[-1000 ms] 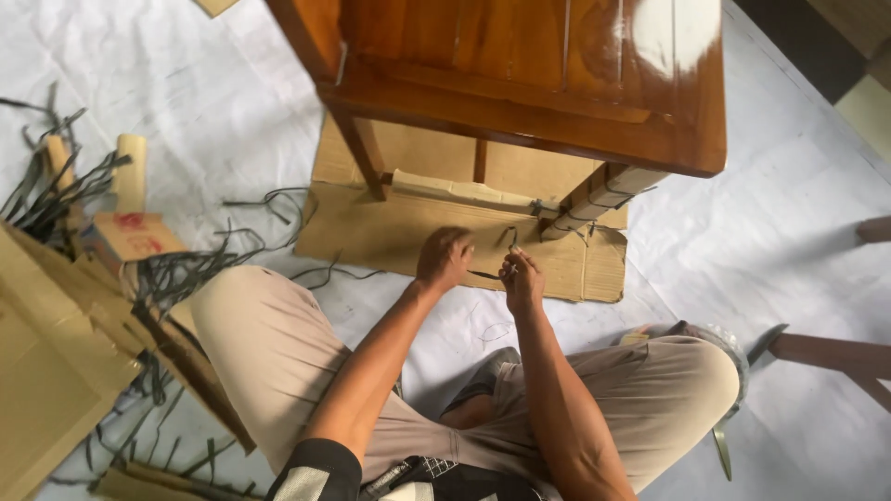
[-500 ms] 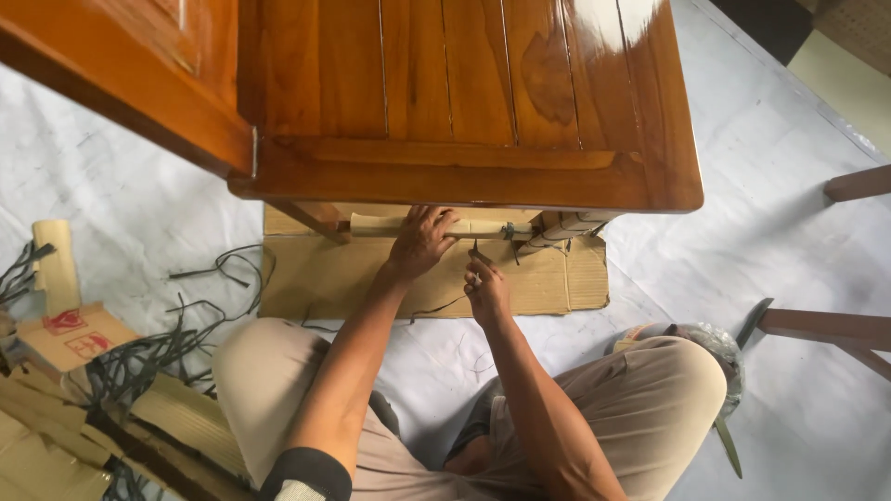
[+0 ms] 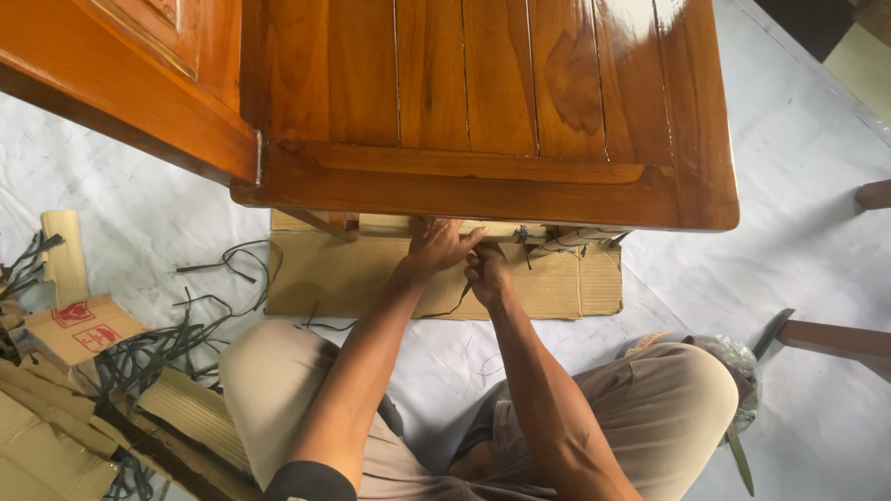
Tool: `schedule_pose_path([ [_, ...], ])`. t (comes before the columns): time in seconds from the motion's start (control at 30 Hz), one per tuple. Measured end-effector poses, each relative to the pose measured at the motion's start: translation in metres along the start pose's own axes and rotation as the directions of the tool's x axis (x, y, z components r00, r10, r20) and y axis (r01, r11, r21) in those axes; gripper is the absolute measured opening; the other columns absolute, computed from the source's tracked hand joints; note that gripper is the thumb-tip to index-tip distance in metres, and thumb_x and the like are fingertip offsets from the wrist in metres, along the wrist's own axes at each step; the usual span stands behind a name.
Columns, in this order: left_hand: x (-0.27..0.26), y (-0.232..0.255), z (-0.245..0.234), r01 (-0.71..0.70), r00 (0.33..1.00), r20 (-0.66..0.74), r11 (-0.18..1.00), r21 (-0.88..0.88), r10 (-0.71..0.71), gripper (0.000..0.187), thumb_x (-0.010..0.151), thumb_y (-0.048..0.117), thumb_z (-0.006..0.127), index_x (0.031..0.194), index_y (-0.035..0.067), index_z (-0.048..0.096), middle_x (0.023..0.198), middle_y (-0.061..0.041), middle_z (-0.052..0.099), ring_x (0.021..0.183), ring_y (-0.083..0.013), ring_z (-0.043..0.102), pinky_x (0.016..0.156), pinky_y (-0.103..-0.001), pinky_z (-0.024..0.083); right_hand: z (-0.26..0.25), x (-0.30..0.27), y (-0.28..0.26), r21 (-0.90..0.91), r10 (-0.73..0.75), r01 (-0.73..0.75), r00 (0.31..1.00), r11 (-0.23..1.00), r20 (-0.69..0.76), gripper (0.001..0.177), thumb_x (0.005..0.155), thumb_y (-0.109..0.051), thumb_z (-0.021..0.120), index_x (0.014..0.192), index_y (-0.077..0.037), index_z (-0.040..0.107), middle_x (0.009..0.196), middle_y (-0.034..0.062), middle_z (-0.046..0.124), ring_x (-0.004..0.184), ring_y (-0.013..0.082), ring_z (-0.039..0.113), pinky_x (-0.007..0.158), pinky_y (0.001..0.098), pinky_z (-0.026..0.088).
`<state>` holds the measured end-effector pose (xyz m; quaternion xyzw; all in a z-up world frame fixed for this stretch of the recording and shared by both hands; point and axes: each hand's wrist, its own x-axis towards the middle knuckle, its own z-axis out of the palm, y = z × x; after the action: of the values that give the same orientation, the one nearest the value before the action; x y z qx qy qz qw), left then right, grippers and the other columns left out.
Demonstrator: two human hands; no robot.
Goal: Wrapping wooden chair legs with cardboard and plastic ties for protection.
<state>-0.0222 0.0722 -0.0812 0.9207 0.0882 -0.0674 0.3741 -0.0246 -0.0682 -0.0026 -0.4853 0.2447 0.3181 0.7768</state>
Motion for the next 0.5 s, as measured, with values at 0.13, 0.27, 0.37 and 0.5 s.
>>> schedule_pose_path([
  [0.13, -0.018, 0.058, -0.045, 0.049, 0.996, -0.082, 0.996, 0.068, -0.043, 0.063, 0.098, 0.063, 0.050, 0.135, 0.015, 0.067, 0.137, -0.016, 0.066, 0.134, -0.0434, 0.055, 0.116, -0.065, 0.031, -0.015, 0.019, 0.013, -0.023, 0.004, -0.004, 1.000, 1.000, -0.005, 0.020, 0.099, -0.009, 0.054, 0.119, -0.009, 0.050, 0.094, -0.0044, 0.045, 0.063, 0.0029, 0.045, 0.043, 0.0161, 0.028],
  [0.27, -0.019, 0.062, -0.046, 0.108, 0.950, -0.303, 0.989, 0.100, -0.074, 0.052, 0.090, 0.058, 0.065, 0.119, 0.015, 0.075, 0.119, -0.011, 0.075, 0.120, -0.0425, 0.064, 0.110, -0.067, 0.036, -0.017, 0.018, 0.013, -0.026, 0.002, -0.002, 1.000, 1.000, -0.018, 0.017, 0.099, -0.009, 0.055, 0.116, -0.009, 0.049, 0.094, -0.0039, 0.046, 0.062, 0.0037, 0.045, 0.043, 0.0164, 0.028],
  [0.37, -0.001, 0.036, -0.012, 0.152, 0.936, -0.335, 0.982, 0.115, -0.106, 0.051, 0.085, 0.059, 0.069, 0.103, 0.013, 0.078, 0.105, -0.009, 0.078, 0.111, -0.0390, 0.069, 0.109, -0.060, 0.040, -0.008, 0.006, 0.006, -0.072, -0.005, 0.003, 1.000, 0.997, -0.016, 0.021, 0.100, -0.011, 0.053, 0.120, -0.008, 0.051, 0.096, -0.0036, 0.048, 0.061, 0.0030, 0.044, 0.042, 0.0151, 0.027],
  [0.5, -0.006, 0.057, -0.032, 0.192, 0.943, -0.285, 0.980, 0.054, -0.169, 0.064, 0.083, 0.065, 0.064, 0.087, 0.002, 0.079, 0.090, -0.015, 0.079, 0.101, -0.0373, 0.074, 0.095, -0.049, 0.048, 0.000, -0.009, 0.005, -0.165, -0.083, 0.073, 0.995, 0.984, -0.052, 0.030, 0.099, -0.016, 0.059, 0.127, -0.006, 0.056, 0.096, -0.0002, 0.058, 0.059, 0.0030, 0.044, 0.042, 0.0146, 0.027],
])
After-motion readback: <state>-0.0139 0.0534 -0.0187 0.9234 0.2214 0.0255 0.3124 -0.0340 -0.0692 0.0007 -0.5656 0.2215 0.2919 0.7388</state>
